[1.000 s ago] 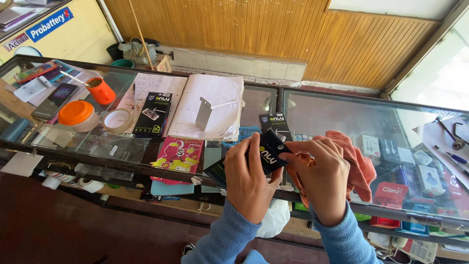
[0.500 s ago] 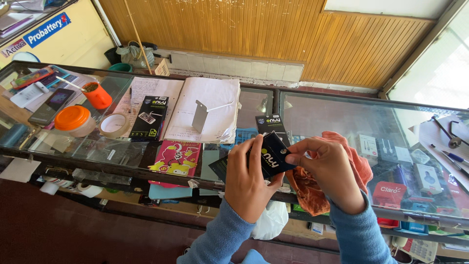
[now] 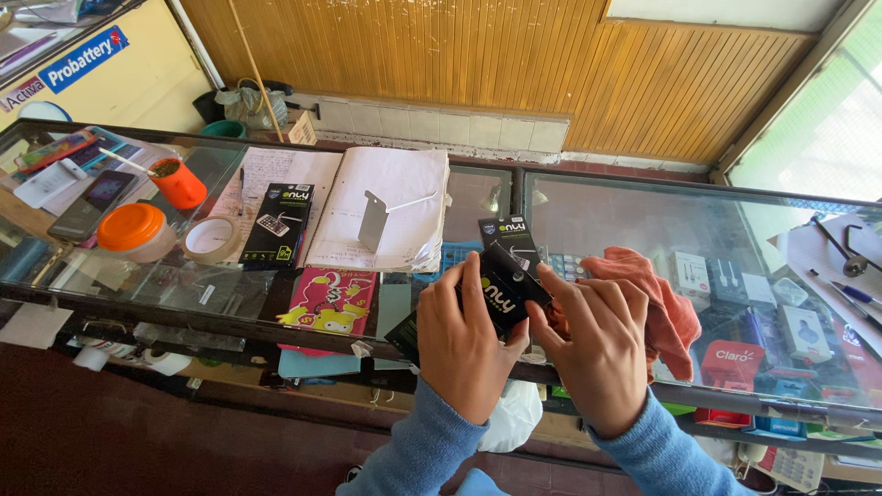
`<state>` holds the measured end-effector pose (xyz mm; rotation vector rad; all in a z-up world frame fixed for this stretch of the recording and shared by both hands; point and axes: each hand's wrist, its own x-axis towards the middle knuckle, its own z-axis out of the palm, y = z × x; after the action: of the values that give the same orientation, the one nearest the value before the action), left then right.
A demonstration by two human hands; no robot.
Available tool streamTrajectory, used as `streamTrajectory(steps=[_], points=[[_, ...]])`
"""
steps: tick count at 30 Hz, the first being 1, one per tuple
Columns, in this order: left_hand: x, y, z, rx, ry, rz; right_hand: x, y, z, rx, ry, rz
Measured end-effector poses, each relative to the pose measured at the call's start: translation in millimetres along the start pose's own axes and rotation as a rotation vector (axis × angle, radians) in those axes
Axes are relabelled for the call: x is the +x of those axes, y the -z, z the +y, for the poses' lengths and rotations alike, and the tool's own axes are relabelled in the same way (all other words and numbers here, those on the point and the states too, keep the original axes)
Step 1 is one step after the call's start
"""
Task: The person opens a cardboard box for a mobile phone screen protector, removes a white protective sleeve, and then slides the sleeve back into the box.
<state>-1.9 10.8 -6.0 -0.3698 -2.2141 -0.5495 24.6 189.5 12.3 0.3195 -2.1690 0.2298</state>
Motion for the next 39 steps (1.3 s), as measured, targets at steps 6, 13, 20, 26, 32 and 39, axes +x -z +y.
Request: streamTrajectory(steps=[6, 13, 20, 26, 32, 39], points=[[2.5, 1.9, 0.6, 0.02, 0.005, -0.018, 2.5, 4.1, 0.6, -0.064, 0.095, -0.074], [-3.8, -3.8, -0.9, 0.019, 0.058, -0.071, 3.2, -3.9, 9.1, 0.016, 0.088, -0.002], [-5.9, 4.0, -14.9, -0.227, 0.006, -0.003, 32.6, 30.1, -1.8, 0.621, -0.587, -0.094], [-25.7, 1.7, -21.2, -0.352, 0.01, 0.139, 25.6, 52.4, -21.9, 0.545, -0.275, 0.033], [-55.5, -9.1, -29.6, -0.503, -0.057, 0.403, -2.4, 83.4, -57.2, 0.334, -0.265, 0.131], [-45.4, -9.8, -21.5, -0.505, -0.092, 0.675, -1.4, 107.6, -86.7, 0.247, -0.201, 0.116]])
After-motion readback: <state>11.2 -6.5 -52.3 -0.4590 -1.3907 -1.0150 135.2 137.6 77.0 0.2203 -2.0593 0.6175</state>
